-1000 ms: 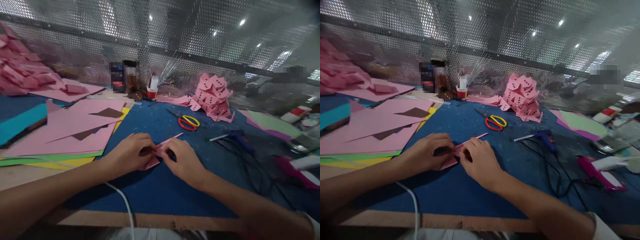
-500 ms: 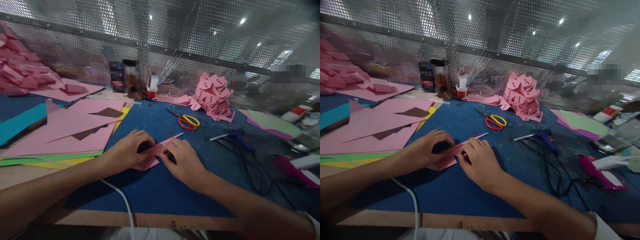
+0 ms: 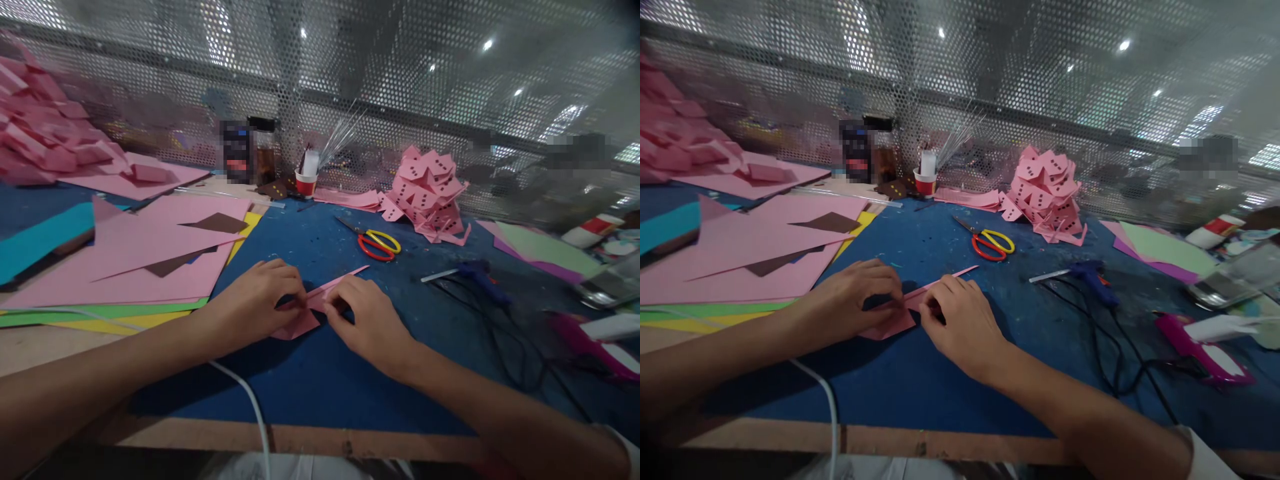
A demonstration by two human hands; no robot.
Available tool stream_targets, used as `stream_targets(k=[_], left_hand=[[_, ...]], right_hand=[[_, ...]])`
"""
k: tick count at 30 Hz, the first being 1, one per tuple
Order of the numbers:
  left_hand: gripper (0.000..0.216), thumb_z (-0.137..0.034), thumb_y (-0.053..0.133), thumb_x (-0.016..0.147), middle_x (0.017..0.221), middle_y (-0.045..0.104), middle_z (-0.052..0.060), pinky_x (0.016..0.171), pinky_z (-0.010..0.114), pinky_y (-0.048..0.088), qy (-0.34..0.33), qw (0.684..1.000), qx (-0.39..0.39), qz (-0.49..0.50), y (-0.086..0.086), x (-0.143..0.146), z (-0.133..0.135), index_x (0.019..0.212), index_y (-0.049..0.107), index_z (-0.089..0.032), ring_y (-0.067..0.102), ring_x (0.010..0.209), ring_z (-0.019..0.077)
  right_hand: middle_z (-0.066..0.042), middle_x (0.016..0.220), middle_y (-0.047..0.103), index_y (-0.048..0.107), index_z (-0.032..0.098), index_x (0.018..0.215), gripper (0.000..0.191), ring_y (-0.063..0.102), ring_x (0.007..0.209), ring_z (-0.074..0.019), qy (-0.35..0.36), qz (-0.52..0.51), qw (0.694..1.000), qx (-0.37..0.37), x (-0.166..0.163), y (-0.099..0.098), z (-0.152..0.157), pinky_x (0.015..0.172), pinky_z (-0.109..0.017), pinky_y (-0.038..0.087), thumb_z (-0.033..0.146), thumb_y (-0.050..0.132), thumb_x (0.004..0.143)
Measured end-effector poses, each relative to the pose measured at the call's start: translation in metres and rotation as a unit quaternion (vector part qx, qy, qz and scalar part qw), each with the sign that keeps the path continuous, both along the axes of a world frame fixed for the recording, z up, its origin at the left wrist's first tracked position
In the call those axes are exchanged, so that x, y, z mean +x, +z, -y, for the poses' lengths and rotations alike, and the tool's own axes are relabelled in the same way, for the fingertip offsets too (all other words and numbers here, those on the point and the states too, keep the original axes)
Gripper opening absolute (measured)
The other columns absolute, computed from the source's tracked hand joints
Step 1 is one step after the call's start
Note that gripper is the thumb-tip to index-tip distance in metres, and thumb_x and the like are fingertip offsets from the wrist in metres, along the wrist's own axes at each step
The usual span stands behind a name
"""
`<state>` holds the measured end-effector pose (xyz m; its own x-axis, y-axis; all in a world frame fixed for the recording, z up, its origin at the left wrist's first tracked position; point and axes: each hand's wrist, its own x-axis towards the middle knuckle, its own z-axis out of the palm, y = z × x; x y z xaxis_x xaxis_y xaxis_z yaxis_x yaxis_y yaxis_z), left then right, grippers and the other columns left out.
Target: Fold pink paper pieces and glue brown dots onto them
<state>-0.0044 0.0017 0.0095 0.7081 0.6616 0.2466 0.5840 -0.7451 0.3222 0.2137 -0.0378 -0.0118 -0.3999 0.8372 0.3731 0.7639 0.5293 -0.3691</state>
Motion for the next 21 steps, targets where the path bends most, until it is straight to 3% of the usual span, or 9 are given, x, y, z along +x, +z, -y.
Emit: stream_targets(k=[21], left_hand=[[0.016, -0.010, 0.058, 0.085, 0.084, 0.065, 0.001, 0.076, 0.029, 0.039, -0.015, 0.999, -0.003, 0.030, -0.009, 0.003, -0.001, 0.084, 0.070, -0.020, 0.059, 0.082, 0.0159]], right_hand=[[-0.002, 0.088, 0.063, 0.060, 0.020, 0.082, 0.009, 0.055, 0.082, -0.0167, -0.002, 0.001, 1.000, -0.009, -0.001, -0.001, -0.001, 0.075, -0.031, 0.037, 0.019, 0.058, 0.090]])
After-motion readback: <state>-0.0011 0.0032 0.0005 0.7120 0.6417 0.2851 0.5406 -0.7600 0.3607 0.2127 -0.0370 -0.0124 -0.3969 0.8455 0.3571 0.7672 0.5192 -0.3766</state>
